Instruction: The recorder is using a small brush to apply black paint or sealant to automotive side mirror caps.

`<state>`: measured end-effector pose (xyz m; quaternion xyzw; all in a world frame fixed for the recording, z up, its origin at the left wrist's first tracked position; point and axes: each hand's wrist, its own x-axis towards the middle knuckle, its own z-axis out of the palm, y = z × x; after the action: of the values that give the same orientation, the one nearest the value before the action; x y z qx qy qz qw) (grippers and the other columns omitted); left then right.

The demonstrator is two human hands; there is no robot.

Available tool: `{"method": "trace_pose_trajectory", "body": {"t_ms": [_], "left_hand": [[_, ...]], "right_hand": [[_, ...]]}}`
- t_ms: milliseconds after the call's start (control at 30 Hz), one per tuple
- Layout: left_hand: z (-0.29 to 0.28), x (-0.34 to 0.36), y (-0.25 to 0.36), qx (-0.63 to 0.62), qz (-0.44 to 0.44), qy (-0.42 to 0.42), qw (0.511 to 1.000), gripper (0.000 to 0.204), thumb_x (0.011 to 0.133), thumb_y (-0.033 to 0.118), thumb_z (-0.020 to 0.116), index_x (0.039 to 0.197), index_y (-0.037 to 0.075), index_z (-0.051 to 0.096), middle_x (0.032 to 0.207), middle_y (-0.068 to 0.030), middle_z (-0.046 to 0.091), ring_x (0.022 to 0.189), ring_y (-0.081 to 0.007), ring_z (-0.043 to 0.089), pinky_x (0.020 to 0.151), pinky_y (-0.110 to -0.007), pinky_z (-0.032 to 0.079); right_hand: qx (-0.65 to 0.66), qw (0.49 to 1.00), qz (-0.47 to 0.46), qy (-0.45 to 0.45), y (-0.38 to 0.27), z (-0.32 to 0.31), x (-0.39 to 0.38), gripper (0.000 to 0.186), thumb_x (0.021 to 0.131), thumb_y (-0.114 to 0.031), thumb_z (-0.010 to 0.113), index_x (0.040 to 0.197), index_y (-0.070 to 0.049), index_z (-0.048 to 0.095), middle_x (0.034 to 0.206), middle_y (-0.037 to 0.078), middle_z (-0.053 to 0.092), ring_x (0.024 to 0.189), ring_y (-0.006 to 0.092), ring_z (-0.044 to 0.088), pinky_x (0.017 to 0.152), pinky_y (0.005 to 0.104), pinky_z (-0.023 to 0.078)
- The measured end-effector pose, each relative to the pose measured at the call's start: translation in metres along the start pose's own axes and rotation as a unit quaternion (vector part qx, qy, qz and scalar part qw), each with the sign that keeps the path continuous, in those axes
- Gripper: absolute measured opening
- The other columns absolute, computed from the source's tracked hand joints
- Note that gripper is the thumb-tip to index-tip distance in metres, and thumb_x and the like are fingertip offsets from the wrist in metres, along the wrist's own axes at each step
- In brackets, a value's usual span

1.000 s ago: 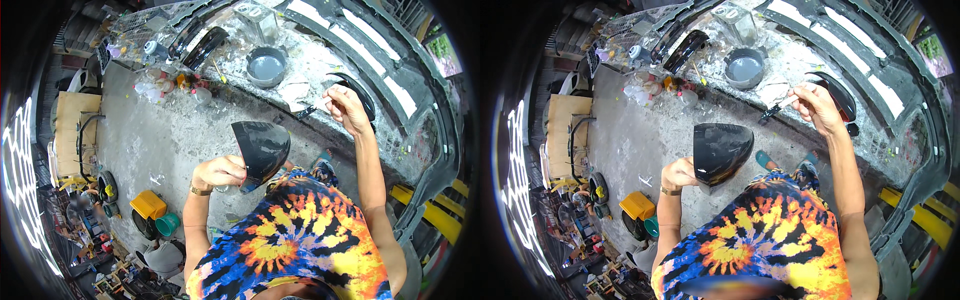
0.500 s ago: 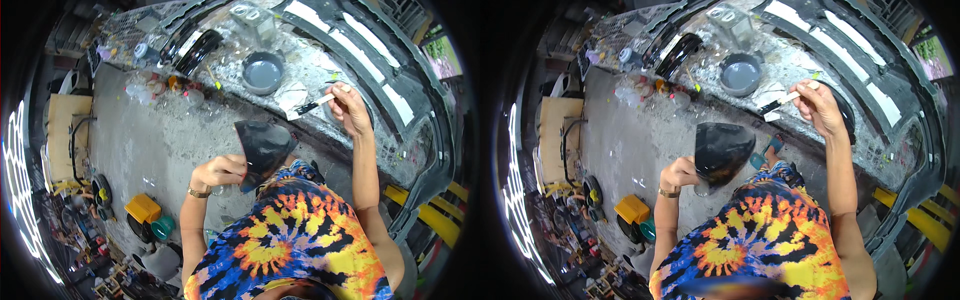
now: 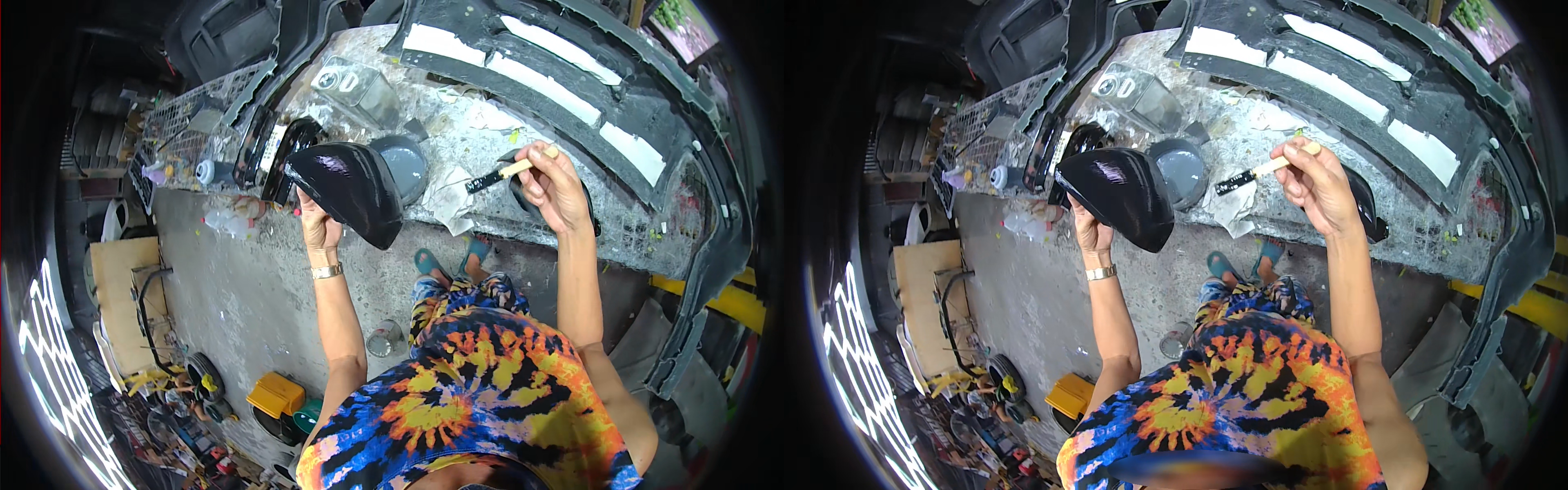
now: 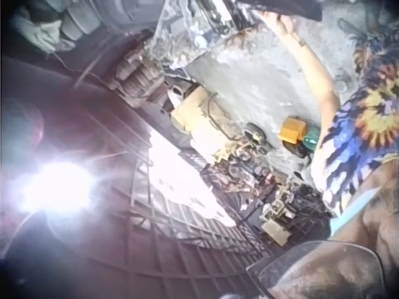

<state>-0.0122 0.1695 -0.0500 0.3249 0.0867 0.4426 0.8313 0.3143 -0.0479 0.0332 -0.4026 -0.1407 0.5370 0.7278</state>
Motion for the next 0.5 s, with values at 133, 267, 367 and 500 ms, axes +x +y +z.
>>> {"method": "trace_pose_trajectory", "body": {"t_ms": [133, 267, 367, 500], "left_hand": [[-0.027, 0.026, -0.019, -0.041, -0.003, 0.001, 0.999, 0.07, 0.075, -0.019, 0.052, 0.132, 0.02, 0.05, 0.129, -0.0088, 0.055, 0.114, -0.0243, 0.056, 0.097, -0.04, 0.05], [-0.045, 0.042, -0.042, -0.051, -0.022, -0.003, 0.998, 0.066, 0.077, -0.019, 0.05, 0.13, 0.021, 0.051, 0.126, -0.0086, 0.057, 0.111, -0.0235, 0.059, 0.095, -0.04, 0.051], [-0.05, 0.046, -0.055, -0.07, -0.038, -0.009, 0.997, 0.064, 0.078, -0.018, 0.051, 0.129, 0.021, 0.052, 0.124, -0.0086, 0.058, 0.109, -0.0236, 0.059, 0.095, -0.041, 0.051], [-0.051, 0.047, -0.066, -0.043, -0.062, 0.001, 0.997, 0.066, 0.075, -0.019, 0.05, 0.128, 0.02, 0.053, 0.121, -0.0085, 0.06, 0.109, -0.0245, 0.059, 0.093, -0.041, 0.052]], "right_hand": [[0.0, 0.999, -0.02, 0.041, -0.005, -0.013, -0.018, 0.015, 0.093, -0.014, 0.055, 0.093, 0.0, 0.059, 0.066, 0.004, 0.057, 0.049, 0.0028, 0.042, 0.039, 0.0159, 0.03], [0.003, 0.995, -0.024, 0.095, -0.001, -0.025, -0.035, 0.015, 0.093, -0.014, 0.054, 0.093, 0.0, 0.06, 0.066, 0.004, 0.057, 0.049, 0.0024, 0.042, 0.039, 0.0158, 0.03], [0.005, 0.994, -0.02, 0.111, 0.004, -0.03, -0.046, 0.015, 0.093, -0.014, 0.054, 0.093, 0.0, 0.06, 0.066, 0.004, 0.057, 0.049, 0.0024, 0.043, 0.039, 0.0159, 0.03], [0.009, 0.992, -0.036, 0.117, 0.012, -0.033, -0.055, 0.015, 0.093, -0.015, 0.054, 0.094, -0.001, 0.06, 0.066, 0.003, 0.057, 0.049, 0.0026, 0.043, 0.039, 0.0159, 0.03]]}}
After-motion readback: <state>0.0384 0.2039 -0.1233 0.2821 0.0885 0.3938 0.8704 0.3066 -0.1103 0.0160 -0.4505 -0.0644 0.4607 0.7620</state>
